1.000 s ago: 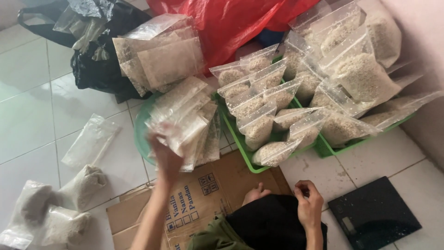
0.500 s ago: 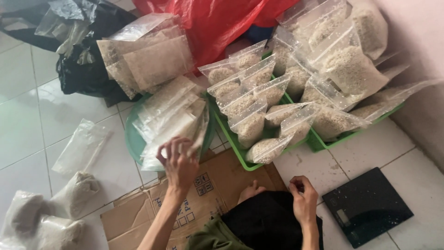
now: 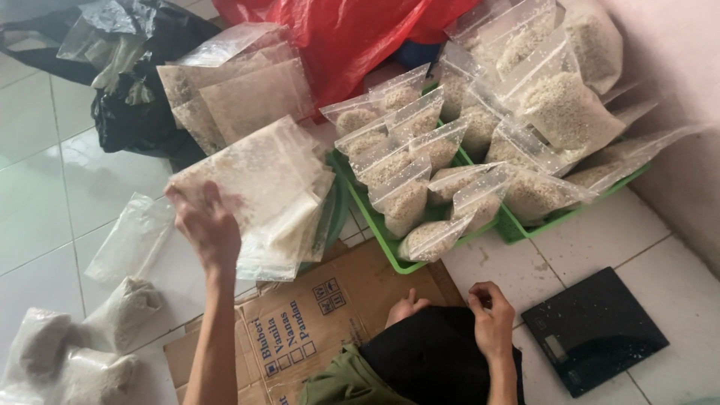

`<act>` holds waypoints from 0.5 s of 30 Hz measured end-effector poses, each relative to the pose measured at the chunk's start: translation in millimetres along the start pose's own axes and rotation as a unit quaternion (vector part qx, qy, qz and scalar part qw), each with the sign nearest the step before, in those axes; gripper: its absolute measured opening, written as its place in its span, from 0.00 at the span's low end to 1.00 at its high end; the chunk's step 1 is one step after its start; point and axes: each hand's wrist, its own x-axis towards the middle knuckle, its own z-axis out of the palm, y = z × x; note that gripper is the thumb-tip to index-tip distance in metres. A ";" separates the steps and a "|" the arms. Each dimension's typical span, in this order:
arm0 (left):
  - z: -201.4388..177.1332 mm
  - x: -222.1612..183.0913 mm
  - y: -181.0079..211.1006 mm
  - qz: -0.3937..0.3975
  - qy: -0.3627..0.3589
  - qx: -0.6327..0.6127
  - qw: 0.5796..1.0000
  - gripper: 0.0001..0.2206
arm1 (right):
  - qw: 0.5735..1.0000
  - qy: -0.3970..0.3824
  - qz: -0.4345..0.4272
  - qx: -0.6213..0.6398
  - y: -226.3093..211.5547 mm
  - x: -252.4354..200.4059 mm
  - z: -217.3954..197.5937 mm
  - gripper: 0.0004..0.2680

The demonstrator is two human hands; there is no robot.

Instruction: The person scoops grain from a large tub into a plastic bag, places the bag on a digital scale to weigh it, adjusts the quantity of grain by hand to reach a target weight, and then seals the bag. They handle multiple bags, moving them between the floor, the scale, and green storage crates.

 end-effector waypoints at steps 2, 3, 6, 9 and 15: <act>4.5 6.3 -26.7 -0.010 -0.047 -0.044 0.998 0.13 | 1.000 -0.005 0.016 -0.010 -3.9 -1.4 0.4 0.01; 7.3 10.5 -39.3 -0.019 -0.094 -0.089 0.991 0.21 | 0.999 -0.009 0.032 -0.021 -6.6 -0.4 0.7 0.02; 12.4 7.2 -56.6 -0.191 -0.175 0.085 0.962 0.17 | 0.999 -0.010 0.024 -0.026 -1.3 -0.6 0.0 0.02; 21.8 1.9 -56.5 -0.112 -0.150 0.149 0.971 0.32 | 1.000 -0.004 0.015 -0.021 -0.4 0.0 0.1 0.02; 29.5 0.9 -63.9 0.057 -0.404 0.214 0.888 0.55 | 0.999 -0.007 0.030 -0.027 -6.3 -1.3 -0.4 0.02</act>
